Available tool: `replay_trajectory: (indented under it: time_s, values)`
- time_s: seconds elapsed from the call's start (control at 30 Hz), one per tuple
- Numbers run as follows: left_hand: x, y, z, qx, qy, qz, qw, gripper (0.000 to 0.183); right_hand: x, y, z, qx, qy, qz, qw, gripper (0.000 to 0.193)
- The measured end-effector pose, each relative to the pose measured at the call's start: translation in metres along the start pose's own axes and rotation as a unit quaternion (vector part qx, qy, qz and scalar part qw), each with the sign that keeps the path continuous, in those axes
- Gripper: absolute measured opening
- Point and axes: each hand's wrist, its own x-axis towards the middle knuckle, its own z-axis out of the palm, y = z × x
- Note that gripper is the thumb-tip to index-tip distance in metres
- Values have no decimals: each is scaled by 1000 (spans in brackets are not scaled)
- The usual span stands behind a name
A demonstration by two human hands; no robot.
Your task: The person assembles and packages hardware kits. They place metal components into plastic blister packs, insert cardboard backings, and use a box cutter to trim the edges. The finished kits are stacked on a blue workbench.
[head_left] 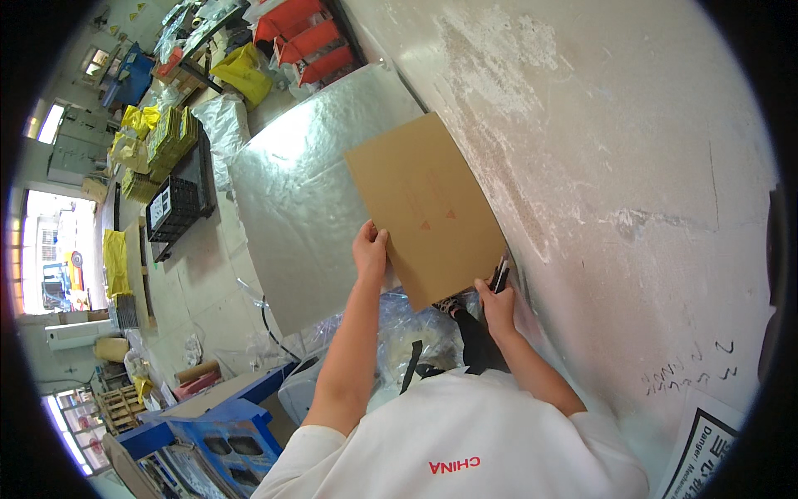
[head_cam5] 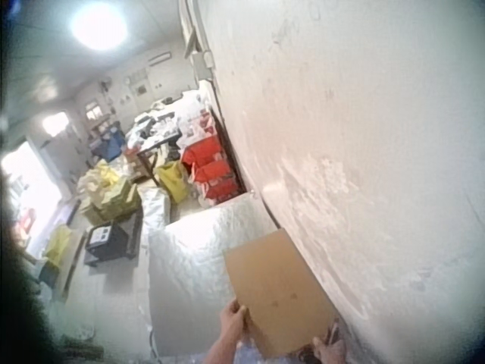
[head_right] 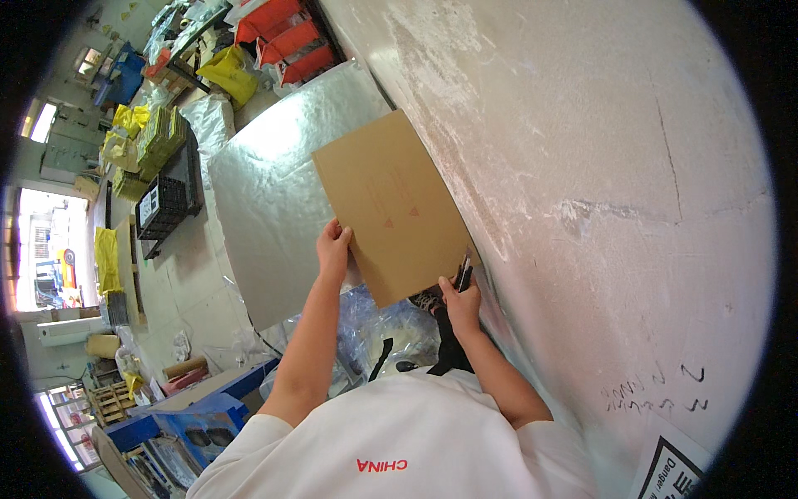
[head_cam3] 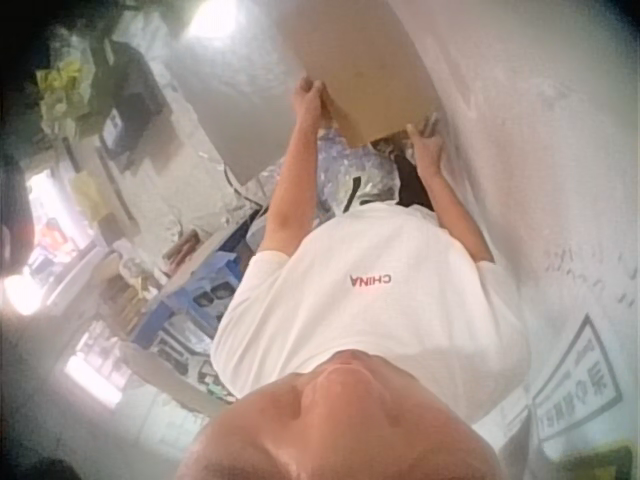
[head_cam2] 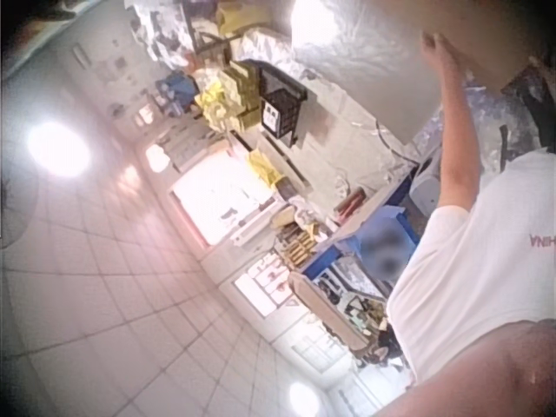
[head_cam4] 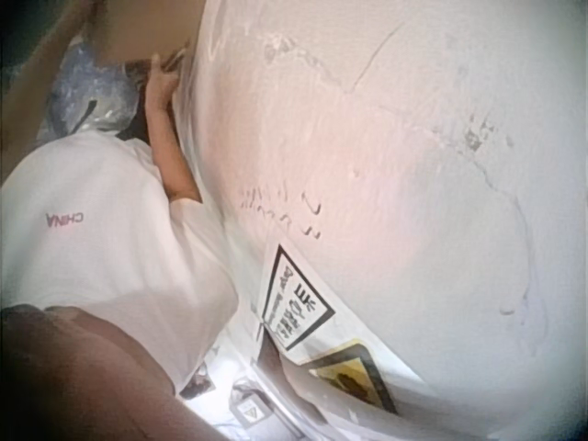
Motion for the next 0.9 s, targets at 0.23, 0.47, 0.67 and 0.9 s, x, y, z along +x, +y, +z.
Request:
replay_trajectory:
  time_s: [0.23,0.47,0.67,0.9]
  values:
    - [-3,26,33,459,137,233,846,62,7,-1,-4,-6,11,-3,1000,26]
    - [-4,20,63,569,-23,316,759,64,-23,-20,0,-136,18,-45,989,25]
    - [-9,32,57,567,-46,296,768,64,-41,-41,25,-54,-5,-122,991,25]
    - [-110,33,-12,387,71,358,847,51,-80,-87,86,5,-45,-127,991,23]
